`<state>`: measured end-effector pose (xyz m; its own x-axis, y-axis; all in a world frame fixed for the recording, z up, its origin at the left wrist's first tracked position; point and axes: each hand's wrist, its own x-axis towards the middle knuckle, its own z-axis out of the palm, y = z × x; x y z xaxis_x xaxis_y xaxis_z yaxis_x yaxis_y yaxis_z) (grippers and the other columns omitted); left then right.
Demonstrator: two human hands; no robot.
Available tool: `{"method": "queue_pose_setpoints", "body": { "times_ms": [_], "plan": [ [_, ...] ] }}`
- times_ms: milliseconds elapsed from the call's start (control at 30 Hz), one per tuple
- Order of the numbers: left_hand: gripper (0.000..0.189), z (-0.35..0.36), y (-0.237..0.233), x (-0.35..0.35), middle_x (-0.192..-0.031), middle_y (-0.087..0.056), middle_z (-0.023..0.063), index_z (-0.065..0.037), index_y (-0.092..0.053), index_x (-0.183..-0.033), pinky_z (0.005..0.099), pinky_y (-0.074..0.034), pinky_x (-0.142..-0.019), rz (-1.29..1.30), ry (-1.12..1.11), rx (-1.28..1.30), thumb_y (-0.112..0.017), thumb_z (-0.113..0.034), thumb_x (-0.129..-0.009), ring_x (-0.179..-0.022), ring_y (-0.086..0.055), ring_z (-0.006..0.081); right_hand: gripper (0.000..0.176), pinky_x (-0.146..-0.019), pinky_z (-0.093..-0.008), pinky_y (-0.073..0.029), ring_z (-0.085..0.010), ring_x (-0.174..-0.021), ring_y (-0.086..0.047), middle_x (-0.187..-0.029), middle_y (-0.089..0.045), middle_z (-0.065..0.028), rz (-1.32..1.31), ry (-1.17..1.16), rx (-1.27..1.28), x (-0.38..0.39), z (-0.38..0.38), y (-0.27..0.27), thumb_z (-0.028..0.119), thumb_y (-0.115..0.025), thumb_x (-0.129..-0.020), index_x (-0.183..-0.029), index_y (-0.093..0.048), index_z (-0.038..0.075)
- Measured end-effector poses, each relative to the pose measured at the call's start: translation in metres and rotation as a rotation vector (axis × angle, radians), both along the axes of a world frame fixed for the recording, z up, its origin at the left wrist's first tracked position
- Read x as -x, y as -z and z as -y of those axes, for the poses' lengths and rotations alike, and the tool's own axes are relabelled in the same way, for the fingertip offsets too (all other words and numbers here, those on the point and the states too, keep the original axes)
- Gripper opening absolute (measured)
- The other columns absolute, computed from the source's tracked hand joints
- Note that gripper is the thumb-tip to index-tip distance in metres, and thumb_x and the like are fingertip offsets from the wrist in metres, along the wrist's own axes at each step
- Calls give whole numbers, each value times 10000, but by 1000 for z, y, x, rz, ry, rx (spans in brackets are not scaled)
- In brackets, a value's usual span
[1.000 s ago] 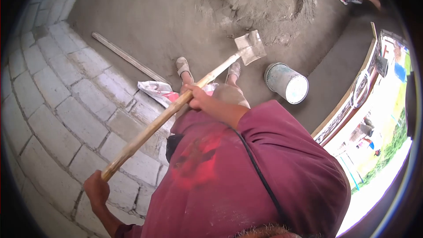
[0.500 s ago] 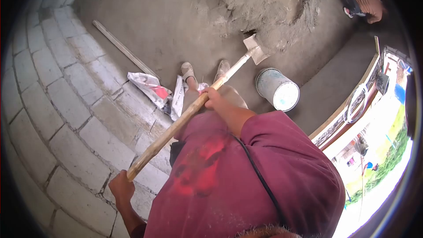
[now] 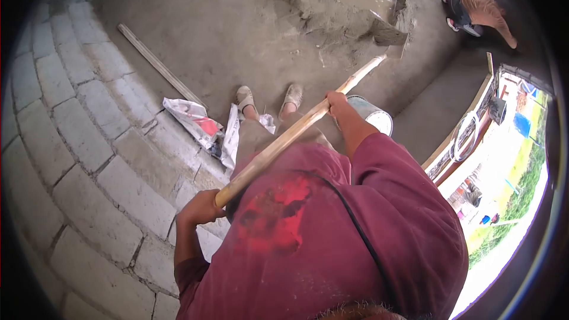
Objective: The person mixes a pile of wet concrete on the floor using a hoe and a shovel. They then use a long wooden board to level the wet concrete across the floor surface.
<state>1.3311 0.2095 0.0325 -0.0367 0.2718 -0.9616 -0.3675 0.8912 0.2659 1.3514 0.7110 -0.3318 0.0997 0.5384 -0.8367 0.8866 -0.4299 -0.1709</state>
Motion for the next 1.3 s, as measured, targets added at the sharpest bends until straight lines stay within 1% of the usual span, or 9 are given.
{"method": "queue_pose_setpoints", "body": {
  "times_ms": [100, 333, 433, 500, 567, 700, 800, 1067, 1300],
  "plan": [
    [399, 4, 8, 24, -739, -651, 81, 36, -627, -1036, 314, -503, -544, 171, -60, -101, -752, -129, -694, -586, -620, 153, 401, -594, -448, -591, -278, -840, -701, -975, -652, -174, 52, 36, -150, 16, -9, -10, 99, -698, -789, -1148, -566, -22],
    [343, 81, 1, 29, -898, -706, 210, -56, -644, -1085, 468, -537, -778, -400, 343, 72, -677, -148, -756, -849, -691, 382, 316, -607, -449, -584, -297, -782, -679, -948, -632, -169, -169, 311, 129, 22, 75, -66, 59, -692, -791, -1075, -567, -1],
    [266, 90, -42, 32, -928, -701, 205, -100, -638, -1058, 500, -515, -831, -512, 435, 348, -618, -118, -793, -911, -664, 411, 280, -740, -521, -562, -332, -761, -639, -916, -614, -168, -342, 572, 448, 14, 123, -58, 15, -647, -798, -1051, -527, 2],
    [184, 91, -73, 30, -910, -701, 164, -103, -636, -988, 499, -515, -786, -638, 498, 429, -592, -72, -812, -873, -672, 387, 239, -837, -522, -540, -329, -824, -635, -894, -601, -167, -237, 731, 430, 28, 162, -87, 16, -623, -790, -1007, -527, -13],
    [123, 92, -104, 21, -850, -681, 144, -94, -621, -918, 486, -516, -739, -774, 552, 480, -603, -42, -808, -827, -669, 379, 201, -865, -492, -531, -322, -846, -615, -870, -586, -166, -302, 741, 741, 13, 183, -69, 32, -595, -796, -974, -524, -29],
    [143, 68, -147, -15, -786, -642, 140, -94, -560, -823, 501, -491, -658, -894, 588, 557, -657, -25, -745, -749, -646, 379, 114, -799, -416, -531, -286, -769, -599, -825, -585, -126, -289, 763, 882, -11, 214, -61, 93, -601, -833, -875, -546, 2],
    [168, 19, -164, -43, -773, -628, 141, -94, -545, -804, 502, -482, -634, -887, 597, 609, -677, -32, -721, -730, -635, 385, 105, -768, -411, -534, -277, -756, -600, -806, -580, -114, -236, 732, 897, -40, 190, -53, 81, -606, -849, -878, -537, 8],
    [214, -96, -93, -110, -826, -655, 112, -106, -595, -888, 477, -504, -663, -782, 463, 576, -700, -53, -709, -772, -655, 359, 177, -722, -395, -540, -278, -734, -602, -840, -571, -148, -188, 670, 681, -58, 45, -32, 27, -597, -814, -963, -505, 2],
    [176, -120, -76, -126, -856, -675, 126, -111, -623, -913, 480, -504, -717, -701, 328, 575, -683, -85, -750, -814, -662, 364, 160, -724, -430, -536, -272, -707, -590, -827, -560, -139, -134, 594, 580, -67, 5, -25, 37, -567, -813, -950, -494, 0]
  ]
}}
